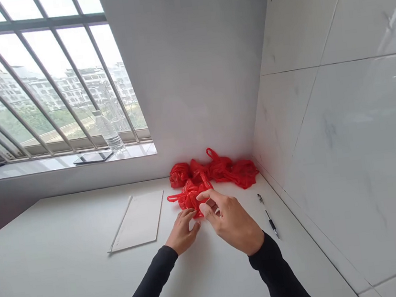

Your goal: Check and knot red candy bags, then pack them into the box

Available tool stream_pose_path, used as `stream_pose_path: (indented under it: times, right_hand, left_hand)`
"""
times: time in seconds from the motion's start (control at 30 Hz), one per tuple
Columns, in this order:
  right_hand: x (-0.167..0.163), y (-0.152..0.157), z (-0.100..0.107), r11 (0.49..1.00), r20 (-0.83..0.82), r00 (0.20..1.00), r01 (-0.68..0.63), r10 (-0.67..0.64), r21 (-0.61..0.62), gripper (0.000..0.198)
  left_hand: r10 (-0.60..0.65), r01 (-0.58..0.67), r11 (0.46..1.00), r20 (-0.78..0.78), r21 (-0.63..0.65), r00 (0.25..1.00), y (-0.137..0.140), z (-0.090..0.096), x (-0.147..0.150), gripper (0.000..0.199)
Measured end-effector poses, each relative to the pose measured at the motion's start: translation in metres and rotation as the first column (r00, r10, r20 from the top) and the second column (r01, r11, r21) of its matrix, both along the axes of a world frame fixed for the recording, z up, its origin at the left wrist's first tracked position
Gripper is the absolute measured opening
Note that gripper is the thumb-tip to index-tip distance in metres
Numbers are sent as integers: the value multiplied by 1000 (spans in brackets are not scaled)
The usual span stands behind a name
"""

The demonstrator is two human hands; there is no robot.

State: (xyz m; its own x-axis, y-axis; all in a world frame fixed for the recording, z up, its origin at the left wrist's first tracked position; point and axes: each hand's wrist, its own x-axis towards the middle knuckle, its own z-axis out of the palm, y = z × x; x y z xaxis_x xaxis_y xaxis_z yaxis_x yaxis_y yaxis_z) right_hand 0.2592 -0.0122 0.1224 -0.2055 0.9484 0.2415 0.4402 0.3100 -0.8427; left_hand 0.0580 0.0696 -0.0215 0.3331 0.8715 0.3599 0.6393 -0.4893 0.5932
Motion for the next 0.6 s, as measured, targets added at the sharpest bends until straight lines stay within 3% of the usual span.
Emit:
stream_pose_path:
  times: [0.13,0.3,0.43,0.6]
  right_hand:
    - [4,6,-5,999,42,999,-4,6,-42,24]
    - [-3,15,-29,993,349,936,-9,49,-117,25]
    - [-9,23,-48,991,482,875,14,51,-130,34]
    - [-11,31,-57,989,514,856,25,54,-145,37]
  left_hand:
    - [-71,72,997,111,0,991,-40,12,-1,22]
    - [22,-30,999,191,38,981,-42,32,-9,30]
    - [-76,77,997,120,-8,990,-37,24,-6,21]
    - [-31,37,999,143,-36,989,-40,16,-14,24]
